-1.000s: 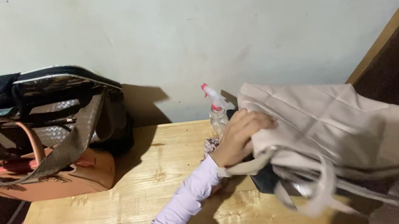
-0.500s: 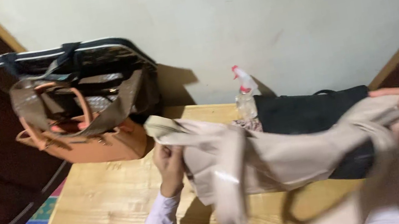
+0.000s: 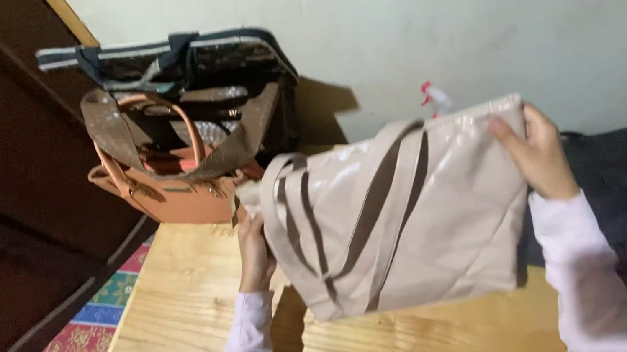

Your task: The person cleans a light-colored handbag on a wooden table. They spray the bag with a liquid from a spray bottle and wipe it with a checkered cloth, turning the bag to clean multiple sides.

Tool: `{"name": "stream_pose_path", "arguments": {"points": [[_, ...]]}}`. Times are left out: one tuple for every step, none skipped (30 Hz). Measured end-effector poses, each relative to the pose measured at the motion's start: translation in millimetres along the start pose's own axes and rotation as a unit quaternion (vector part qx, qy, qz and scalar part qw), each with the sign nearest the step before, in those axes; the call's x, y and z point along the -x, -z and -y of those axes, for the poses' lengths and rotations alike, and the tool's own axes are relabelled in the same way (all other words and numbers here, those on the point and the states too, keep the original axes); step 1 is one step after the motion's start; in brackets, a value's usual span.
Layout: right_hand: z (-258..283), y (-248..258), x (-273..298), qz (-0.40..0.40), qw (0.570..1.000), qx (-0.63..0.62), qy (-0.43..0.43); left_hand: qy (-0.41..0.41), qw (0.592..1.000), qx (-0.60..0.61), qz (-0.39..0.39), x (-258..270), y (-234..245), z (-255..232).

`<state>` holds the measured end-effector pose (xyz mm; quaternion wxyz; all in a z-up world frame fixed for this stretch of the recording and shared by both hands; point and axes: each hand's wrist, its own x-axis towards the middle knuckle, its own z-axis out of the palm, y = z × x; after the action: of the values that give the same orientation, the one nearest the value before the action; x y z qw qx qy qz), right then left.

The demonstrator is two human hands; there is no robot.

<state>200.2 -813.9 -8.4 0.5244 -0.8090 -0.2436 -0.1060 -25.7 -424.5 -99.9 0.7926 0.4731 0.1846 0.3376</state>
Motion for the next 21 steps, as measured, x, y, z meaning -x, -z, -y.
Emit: {"name": "stream_pose_path", "arguments": {"points": [[-19, -7, -7, -0.004, 0.999, -0.047, -0.004, 0.013, 1.0, -0.028, 0.002, 3, 6, 2], [-37, -14, -18, -0.008, 0.996, -0.093, -0.004, 0.023, 0.998, -0.055, 0.003, 4, 10, 3], [-53, -17, -22, -0.004, 0.996, -0.093, -0.008, 0.027, 0.998, -0.056, 0.0, 2, 13, 6], [-69, -20, -24, 0.01, 0.988, -0.15, -0.028, -0.056, 0.985, -0.163, 0.018, 1, 15, 8], [-85, -21, -26, 0.022, 0.977, -0.207, -0.049, -0.137, 0.953, -0.266, 0.035, 0, 17, 11], [-87, -22, -22, 0.022, 0.977, -0.207, -0.052, -0.135, 0.953, -0.268, 0.037, 4, 18, 11], [-90, -21, -18, 0.075, 0.938, -0.326, -0.093, -0.263, 0.874, -0.409, -0.007, 7, 19, 10], [-91, -18, -17, 0.124, 0.881, -0.438, -0.13, -0.383, 0.755, -0.53, -0.047, 7, 16, 8], [-98, -11, -16, 0.12, 0.881, -0.439, -0.128, -0.385, 0.755, -0.529, -0.044, -6, 29, 22], [-103, -8, -17, 0.108, 0.892, -0.422, -0.122, -0.446, 0.7, -0.557, 0.02, -17, 41, 37], [-104, -10, -18, 0.097, 0.901, -0.406, -0.116, -0.501, 0.638, -0.579, 0.084, -28, 54, 52], [-112, -11, -20, 0.087, 0.91, -0.389, -0.111, -0.501, 0.638, -0.579, 0.085, -16, 33, 37], [-119, -13, -21, 0.077, 0.919, -0.373, -0.105, -0.512, 0.6, -0.598, 0.143, -5, 13, 23], [-126, -15, -23, 0.067, 0.926, -0.358, -0.099, -0.521, 0.557, -0.615, 0.2, 6, -8, 6], [-134, -19, -26, 0.057, 0.933, -0.343, -0.093, -0.522, 0.556, -0.615, 0.201, 17, -30, -7], [-142, -24, -29, 0.047, 0.94, -0.327, -0.088, -0.521, 0.533, -0.605, 0.28, 28, -52, -21], [-149, -28, -33, 0.036, 0.946, -0.311, -0.082, -0.517, 0.507, -0.591, 0.356, 39, -74, -34], [-157, -33, -38, 0.027, 0.952, -0.295, -0.075, -0.518, 0.505, -0.591, 0.356, 38, -73, -19], [-164, -38, -44, 0.017, 0.958, -0.279, -0.068, -0.509, 0.475, -0.59, 0.409, 37, -73, -5], [-172, -42, -50, 0.009, 0.963, -0.262, -0.061, -0.496, 0.444, -0.588, 0.459, 36, -72, 11], [-183, -48, -58, 0.002, 0.968, -0.244, -0.054, -0.496, 0.444, -0.589, 0.457, 36, -70, 13]]}}
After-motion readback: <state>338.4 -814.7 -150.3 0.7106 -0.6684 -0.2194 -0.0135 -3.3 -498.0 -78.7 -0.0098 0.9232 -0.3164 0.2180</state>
